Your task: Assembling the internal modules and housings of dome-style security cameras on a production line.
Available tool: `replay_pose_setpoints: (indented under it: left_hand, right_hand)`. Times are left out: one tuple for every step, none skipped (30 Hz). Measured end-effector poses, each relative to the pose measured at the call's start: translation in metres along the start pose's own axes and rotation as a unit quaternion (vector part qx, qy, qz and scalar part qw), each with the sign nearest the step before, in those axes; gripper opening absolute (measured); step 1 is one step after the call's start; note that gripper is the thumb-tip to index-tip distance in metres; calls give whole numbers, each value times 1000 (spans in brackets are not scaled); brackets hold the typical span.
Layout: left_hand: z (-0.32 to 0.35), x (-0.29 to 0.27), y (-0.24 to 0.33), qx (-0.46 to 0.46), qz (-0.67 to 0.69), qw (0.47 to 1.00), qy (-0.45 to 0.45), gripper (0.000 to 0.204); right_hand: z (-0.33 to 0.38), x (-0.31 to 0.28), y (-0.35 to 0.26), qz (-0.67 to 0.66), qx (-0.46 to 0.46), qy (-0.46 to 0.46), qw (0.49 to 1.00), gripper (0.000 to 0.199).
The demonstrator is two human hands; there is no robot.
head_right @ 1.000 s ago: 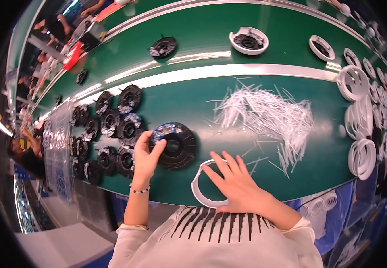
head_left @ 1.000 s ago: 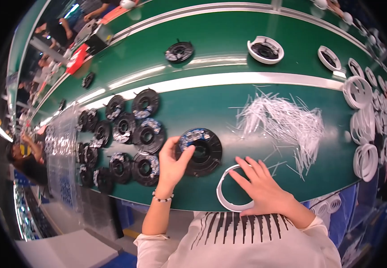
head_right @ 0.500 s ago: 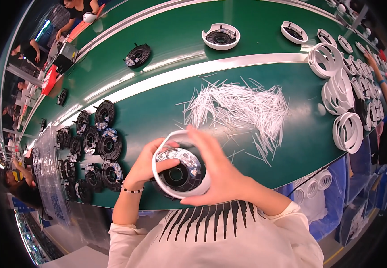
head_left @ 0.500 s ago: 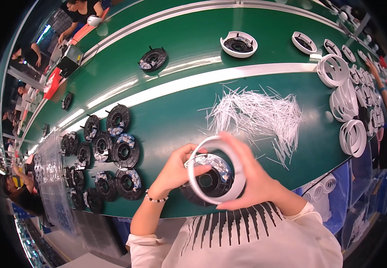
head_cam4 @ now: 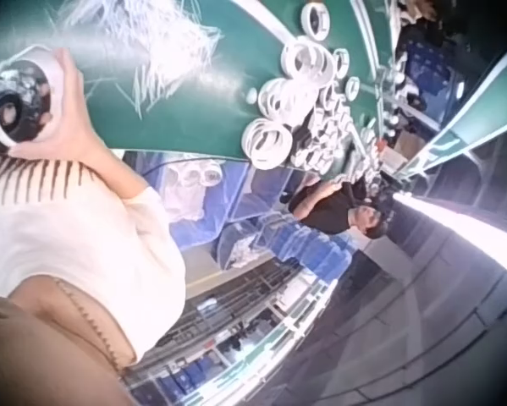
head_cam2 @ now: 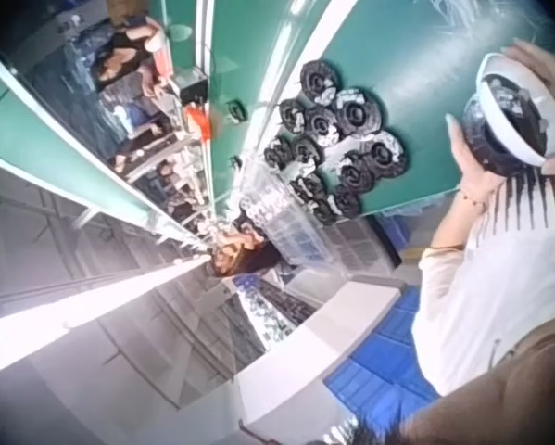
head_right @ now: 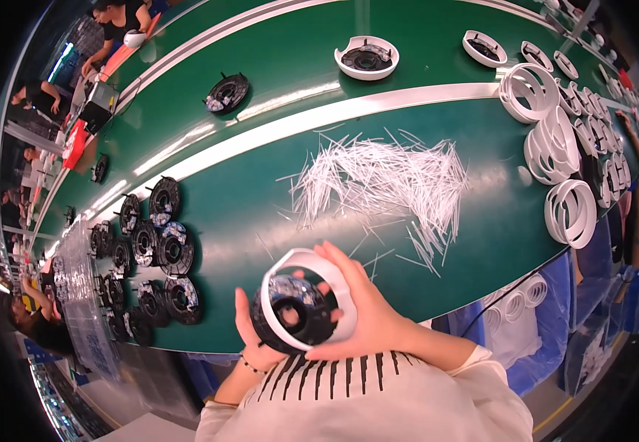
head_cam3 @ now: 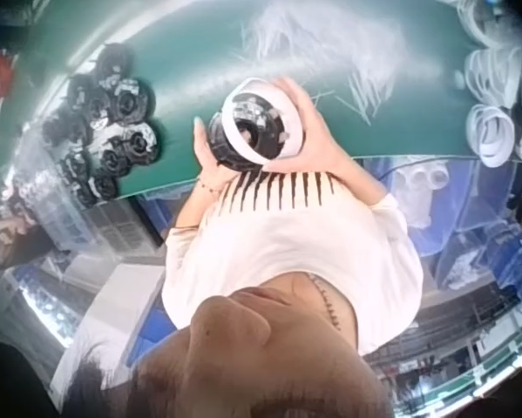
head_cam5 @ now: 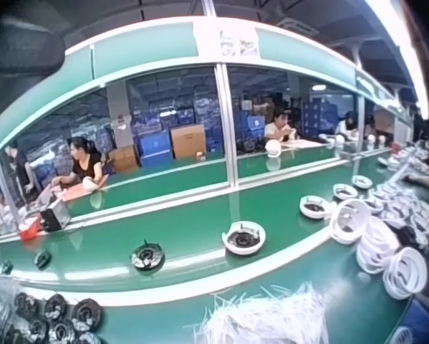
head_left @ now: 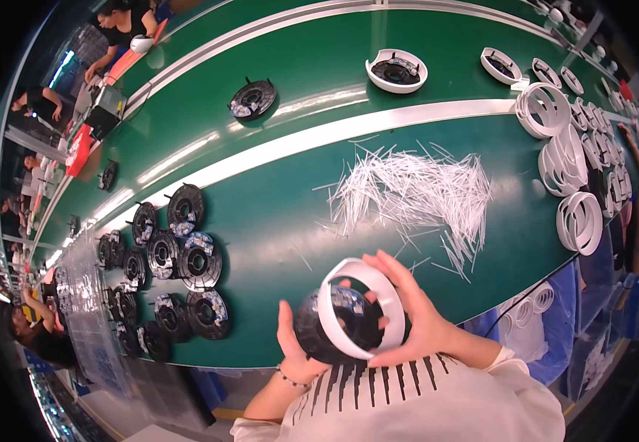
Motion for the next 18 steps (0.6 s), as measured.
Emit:
replay_pose_setpoints:
  left_hand:
    - [-4,0,6,19,-8,1000,15,84]
    - [-7,7,9,13,21,1000,11,81]
    - [-10,13,16,28,115,993,1,78]
    - [-11,9,24,47,-29,998,31,70]
    - [-10,1,32,75,-29,996,42,65]
    - [-9,-3,41,103,-32,993,51,61]
    - [-9,-3,45,118,-71,986,91,55]
    - [-11,2,45,113,-57,990,60,54]
    - [-11,7,45,107,-44,993,31,54]
    - [-11,7,44,99,-27,994,39,54]
    - [-14,15,40,85,9,996,4,54]
    - [-14,22,38,74,45,996,-30,54]
    - [-14,23,37,77,60,994,-53,58]
    - [-14,17,36,79,30,996,-22,62]
    - [-14,12,35,82,0,997,8,66]
    - [-18,13,35,83,-46,995,18,74]
    - [-19,22,33,70,-50,996,-17,76]
    - [-20,32,30,56,-53,996,-52,78]
  right_hand:
    - [-5,-3,-3,-5,-23,10,1000,115]
    - [-8,-4,-6,-78,-14,35,996,113]
    - [-13,-1,-12,-13,-29,12,999,112]
    - [-17,3,-18,53,-44,-10,998,111]
    - [-19,10,-20,137,-37,-30,989,110]
    - [-20,13,-20,138,-37,-30,989,110]
    - [-21,13,-24,156,-53,-23,986,109]
    - [-21,13,-28,174,-70,-15,982,108]
    - [-21,13,-29,175,-70,-13,982,108]
    - [-20,13,-35,190,-95,-10,977,108]
    - [-19,13,-41,206,-120,-8,971,107]
    - [-22,12,-40,194,-105,-14,975,108]
    - [-23,9,-38,170,-93,-9,981,108]
    - [-23,5,-35,147,-81,-4,986,109]
    - [-23,0,-39,168,-87,5,982,110]
    - [-23,-5,-36,118,-68,15,991,111]
    - [-23,-9,-32,66,-49,25,996,112]
    - [-23,-13,-39,75,-87,35,993,113]
Point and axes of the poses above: each hand's wrist, its own z-axis away from the middle knuckle, its own x-axis out of the palm, y = z × x, the point moved 10 cm from there along -z, towards the middle knuckle, and after that the axes turned 3 degrees about -x, right-handed, at the moved point
